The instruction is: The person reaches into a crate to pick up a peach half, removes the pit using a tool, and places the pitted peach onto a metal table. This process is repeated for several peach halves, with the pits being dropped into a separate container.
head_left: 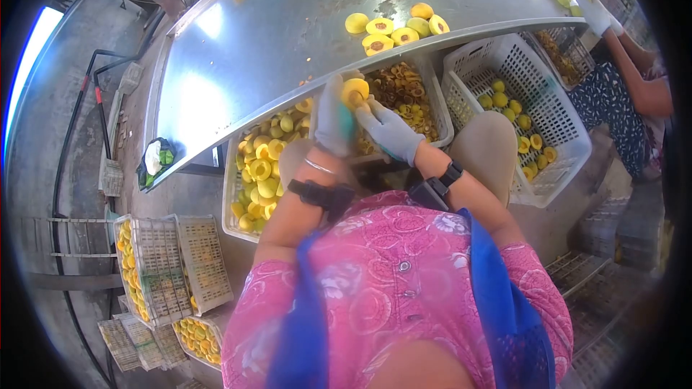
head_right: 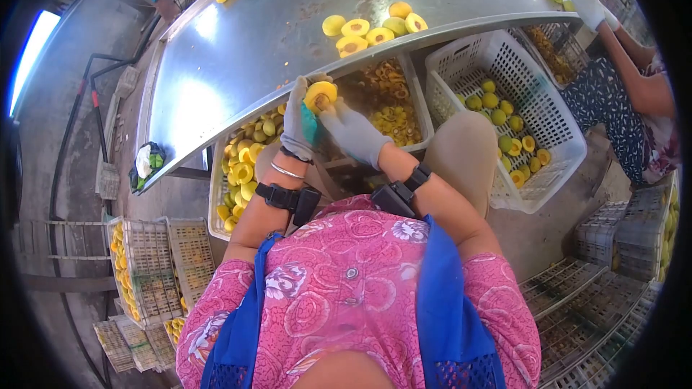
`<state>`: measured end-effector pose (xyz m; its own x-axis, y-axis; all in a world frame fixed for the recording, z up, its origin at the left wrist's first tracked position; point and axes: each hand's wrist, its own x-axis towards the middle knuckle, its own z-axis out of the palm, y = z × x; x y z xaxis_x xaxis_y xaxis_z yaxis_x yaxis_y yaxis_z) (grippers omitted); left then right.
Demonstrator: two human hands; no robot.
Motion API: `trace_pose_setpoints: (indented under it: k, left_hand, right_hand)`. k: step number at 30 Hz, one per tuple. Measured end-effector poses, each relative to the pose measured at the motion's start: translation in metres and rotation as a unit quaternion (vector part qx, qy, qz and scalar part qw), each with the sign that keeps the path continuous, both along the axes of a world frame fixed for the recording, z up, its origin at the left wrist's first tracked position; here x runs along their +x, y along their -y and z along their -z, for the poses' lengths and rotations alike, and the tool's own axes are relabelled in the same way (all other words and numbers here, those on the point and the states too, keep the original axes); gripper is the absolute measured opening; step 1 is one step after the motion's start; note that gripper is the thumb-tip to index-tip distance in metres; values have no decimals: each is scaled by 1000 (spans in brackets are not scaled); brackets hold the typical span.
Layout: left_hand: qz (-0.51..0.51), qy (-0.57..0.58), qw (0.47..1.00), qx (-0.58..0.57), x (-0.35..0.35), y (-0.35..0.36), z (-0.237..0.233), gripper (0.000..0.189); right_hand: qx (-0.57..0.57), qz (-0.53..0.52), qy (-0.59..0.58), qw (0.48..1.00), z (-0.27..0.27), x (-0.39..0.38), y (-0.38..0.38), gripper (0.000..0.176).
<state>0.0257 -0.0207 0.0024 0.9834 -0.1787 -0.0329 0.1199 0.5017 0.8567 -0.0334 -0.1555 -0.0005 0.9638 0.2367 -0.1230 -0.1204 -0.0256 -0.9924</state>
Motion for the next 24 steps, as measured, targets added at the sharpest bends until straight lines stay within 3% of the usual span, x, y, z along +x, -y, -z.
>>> trace_pose_setpoints:
  k: [3, 5, 7, 11, 13, 17, 20, 24]
  left_hand:
    - [16, -13, 999, 25, -1, -3, -4, 47]
    - [33, -45, 998, 26, -2, -5, -6, 53]
    - [51, -72, 996, 23, -2, -8, -5, 61]
    - [27, -8, 991, 130, -11, -6, -10, 64]
    - [35, 34, 985, 163, -12, -11, -8, 64]
    - [29, -28, 998, 49, -17, -8, -7, 59]
    - [17, -72, 997, -19, -16, -9, -2, 59]
    - [35, -85, 995, -47, -3, -60, 4, 56]
  right_hand:
    - [-30, -10, 22, 999, 1, -1, 0, 45]
    - [19, -48, -70, 996, -14, -8, 5, 43]
    - [144, -91, -163, 972, -7, -7, 7, 39]
    - [385, -205, -299, 849, 28, -1, 11, 40]
    - [454, -256, -309, 795, 35, 1, 9, 38]
    - [553, -290, -359, 693, 33, -2, 6, 34]
    - [575, -312, -330, 681, 34, -1, 3, 36]
    - [535, -325, -320, 711, 24, -10, 5, 34]
